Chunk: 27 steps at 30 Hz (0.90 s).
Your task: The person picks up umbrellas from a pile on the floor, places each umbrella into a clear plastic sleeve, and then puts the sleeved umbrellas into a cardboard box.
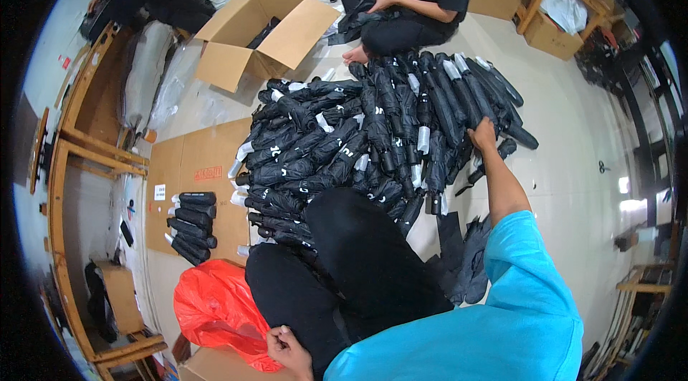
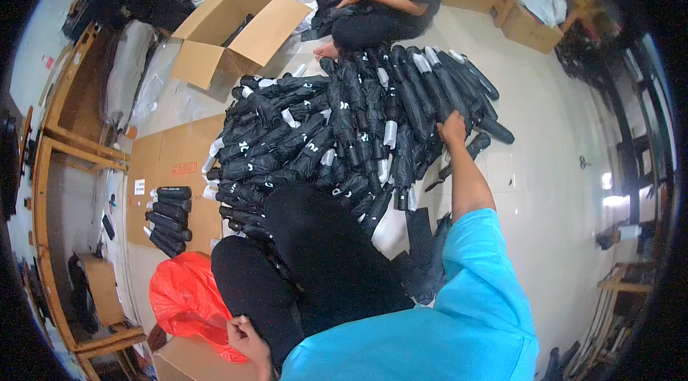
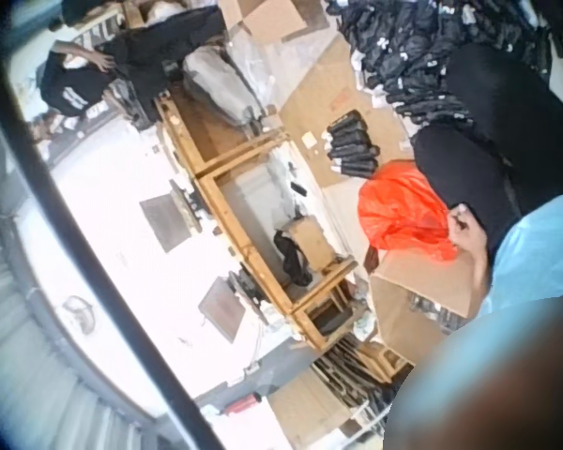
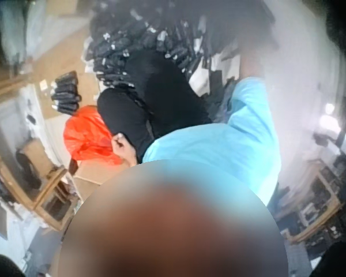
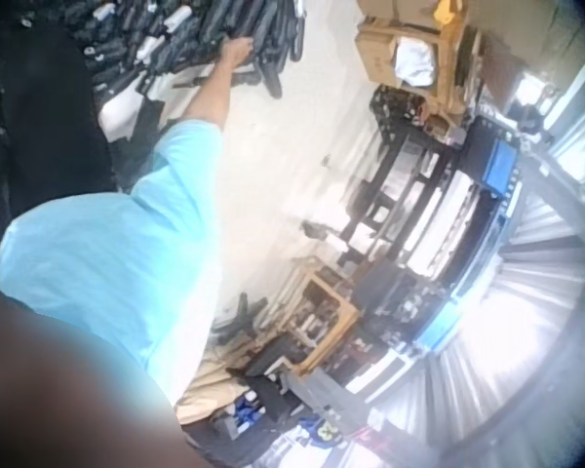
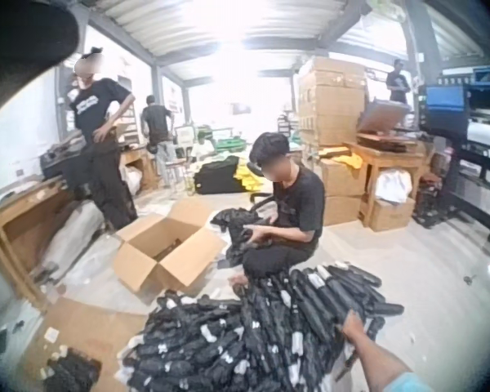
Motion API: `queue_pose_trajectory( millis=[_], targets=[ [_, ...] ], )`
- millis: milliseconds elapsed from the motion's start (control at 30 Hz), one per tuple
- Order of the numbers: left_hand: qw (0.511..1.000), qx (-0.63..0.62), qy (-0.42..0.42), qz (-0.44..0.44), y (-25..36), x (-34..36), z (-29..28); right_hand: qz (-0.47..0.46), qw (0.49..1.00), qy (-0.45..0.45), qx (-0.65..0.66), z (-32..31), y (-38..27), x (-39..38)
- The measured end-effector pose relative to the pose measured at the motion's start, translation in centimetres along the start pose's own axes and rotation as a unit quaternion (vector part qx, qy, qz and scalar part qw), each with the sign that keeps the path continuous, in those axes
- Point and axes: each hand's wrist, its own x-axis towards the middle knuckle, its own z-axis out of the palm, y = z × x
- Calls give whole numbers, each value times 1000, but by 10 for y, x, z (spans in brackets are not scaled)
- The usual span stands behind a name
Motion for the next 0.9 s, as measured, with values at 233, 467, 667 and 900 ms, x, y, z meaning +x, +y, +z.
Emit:
queue_pose_trajectory(
  millis=[233,467,667,900],
  targets=[
    [999,-8,-2,-53,7,2,10,73,894,-128,423,-9,3,-1],
    [1000,-10,-21,-19,35,24,22,-61,722,-193,661,-66,-23,-130],
    [931,-226,-288,18,118,47,78,-101,659,-352,657,-126,-78,-324],
    [794,-489,-359,-22,170,79,87,-239,580,-504,594,-165,-135,-475]
  ],
)
